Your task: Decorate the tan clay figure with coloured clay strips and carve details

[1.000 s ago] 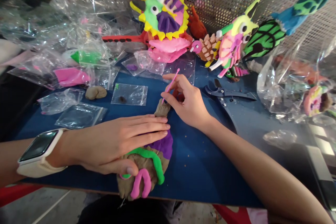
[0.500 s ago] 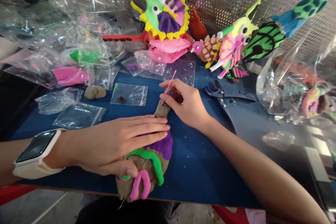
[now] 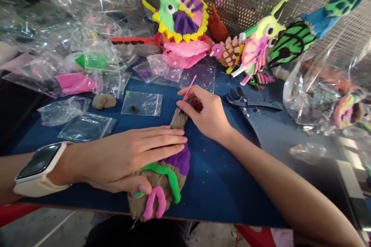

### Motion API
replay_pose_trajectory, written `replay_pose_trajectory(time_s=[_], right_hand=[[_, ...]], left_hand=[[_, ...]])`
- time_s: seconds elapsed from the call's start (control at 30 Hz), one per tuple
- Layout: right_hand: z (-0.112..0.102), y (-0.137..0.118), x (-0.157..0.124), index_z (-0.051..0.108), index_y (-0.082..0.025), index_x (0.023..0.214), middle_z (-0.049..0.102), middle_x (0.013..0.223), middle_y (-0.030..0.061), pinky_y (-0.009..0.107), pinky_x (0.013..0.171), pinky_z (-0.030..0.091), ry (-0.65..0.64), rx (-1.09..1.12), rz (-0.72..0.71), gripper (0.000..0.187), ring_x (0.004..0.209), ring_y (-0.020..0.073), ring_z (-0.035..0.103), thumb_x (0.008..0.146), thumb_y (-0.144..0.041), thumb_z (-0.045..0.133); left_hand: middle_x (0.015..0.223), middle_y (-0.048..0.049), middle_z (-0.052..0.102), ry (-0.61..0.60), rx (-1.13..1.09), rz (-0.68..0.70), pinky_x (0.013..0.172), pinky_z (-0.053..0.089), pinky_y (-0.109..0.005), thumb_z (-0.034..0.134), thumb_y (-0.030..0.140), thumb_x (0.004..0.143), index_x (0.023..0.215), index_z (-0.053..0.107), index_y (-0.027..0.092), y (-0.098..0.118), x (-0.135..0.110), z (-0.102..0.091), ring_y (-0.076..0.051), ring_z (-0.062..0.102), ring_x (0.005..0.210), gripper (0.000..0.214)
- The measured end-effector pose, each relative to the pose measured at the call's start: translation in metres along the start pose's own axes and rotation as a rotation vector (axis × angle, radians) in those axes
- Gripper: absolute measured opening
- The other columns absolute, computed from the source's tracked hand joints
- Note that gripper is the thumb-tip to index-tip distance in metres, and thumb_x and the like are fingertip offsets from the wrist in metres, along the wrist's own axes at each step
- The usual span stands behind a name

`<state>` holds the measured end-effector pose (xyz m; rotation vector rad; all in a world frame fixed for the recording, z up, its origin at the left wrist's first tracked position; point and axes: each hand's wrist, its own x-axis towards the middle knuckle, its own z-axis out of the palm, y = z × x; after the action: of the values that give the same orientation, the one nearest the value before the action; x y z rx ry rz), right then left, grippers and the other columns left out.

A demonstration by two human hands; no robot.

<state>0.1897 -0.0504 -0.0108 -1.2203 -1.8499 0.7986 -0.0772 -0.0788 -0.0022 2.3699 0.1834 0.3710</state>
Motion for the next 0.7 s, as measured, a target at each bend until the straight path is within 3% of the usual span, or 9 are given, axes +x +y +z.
replay_pose_trajectory(time_s=[0.37,0.7], right_hand=[[0.0001,0.0033,0.0004,0.076,-0.024,0.116,0.077,0.094,0.0011,0.029,0.06,0.055,0.03,0.034,0.007,0.017,0.069,0.0141,0.067,0.107,-0.038,0.077],[-0.0022,-0.0003,-0.0027,0.084,-0.024,0.114,0.083,0.095,0.0019,0.029,0.063,0.057,-0.084,-0.037,-0.209,0.018,0.066,0.014,0.067,0.108,-0.041,0.08]], left_hand=[[0.177,-0.0232,0.055,0.011,0.008,0.015,0.146,0.034,-0.053,0.052,0.061,0.119,0.17,0.054,0.006,-0.0001,-0.0004,0.0008,-0.037,0.043,0.173,0.075],[0.176,-0.0238,0.055,0.019,0.019,0.008,0.145,0.036,-0.054,0.053,0.06,0.119,0.169,0.055,0.007,-0.0002,0.0006,0.0003,-0.038,0.044,0.173,0.073]])
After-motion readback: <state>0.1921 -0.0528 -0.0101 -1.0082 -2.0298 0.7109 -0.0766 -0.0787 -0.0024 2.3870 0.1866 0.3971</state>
